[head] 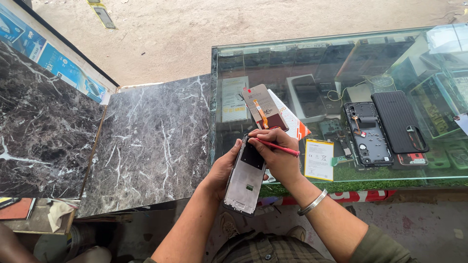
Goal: The person holds a disassembled phone frame and uses a red pry tool to work along its edges, then squeezes adhesive from a white tube around the frame's inner rim. They then pick up a replacement screen assembly, peel its protective backing, and align it onto the frame.
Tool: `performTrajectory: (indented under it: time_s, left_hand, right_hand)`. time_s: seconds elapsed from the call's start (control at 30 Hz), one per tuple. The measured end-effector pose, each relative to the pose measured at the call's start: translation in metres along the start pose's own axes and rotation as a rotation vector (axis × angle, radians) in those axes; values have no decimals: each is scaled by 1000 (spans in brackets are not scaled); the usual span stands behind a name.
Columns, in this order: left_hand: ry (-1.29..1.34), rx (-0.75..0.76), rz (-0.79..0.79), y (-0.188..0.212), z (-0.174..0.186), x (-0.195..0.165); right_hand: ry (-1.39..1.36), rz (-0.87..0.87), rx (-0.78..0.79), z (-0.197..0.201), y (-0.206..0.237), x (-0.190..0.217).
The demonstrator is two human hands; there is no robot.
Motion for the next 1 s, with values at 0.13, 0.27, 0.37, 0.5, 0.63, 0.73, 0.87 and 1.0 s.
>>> performTrajectory:
  time_s: [0.13,0.27,0.37,0.5,0.63,0.73,0.87,1.0]
  left_hand:
    - [-10,-21,-1,0,0,0]
    - [-45,-7,-31,0,0,-1]
    - [-50,20,-32,1,-1,-1]
    - [-76,56,-51,0,-6,-2]
    - [-86,68,-55,-1,-7,-6]
    - [-66,44,-42,-1,-4,-5]
    - [58,143,-140,3,-9,-10]
    - [190,276,-170,8,-17,-21]
  right_hand:
    - [14,-8,-5,-1,0,0]
    - [56,-9,-22,0,0,1]
    - [22,-62,-44,1,1,1]
    - [9,-42,-61,1,-2,5]
    - [50,-50,-76,1,-5,5]
    - [51,-75,-57,-1,-6,4]
    - [-31,15,-48,-2,-4,10]
    - [-89,-109,-127,8,1,9]
Point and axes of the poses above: each hand's wrist, its own y-axis away from the middle knuckle, its own z-axis out of the back of the hand, x = y × z, the point moved 6 cm from there along -y, towards the middle knuckle, and after that the axes turned 14 degrees about -x, right-handed, at the moved point
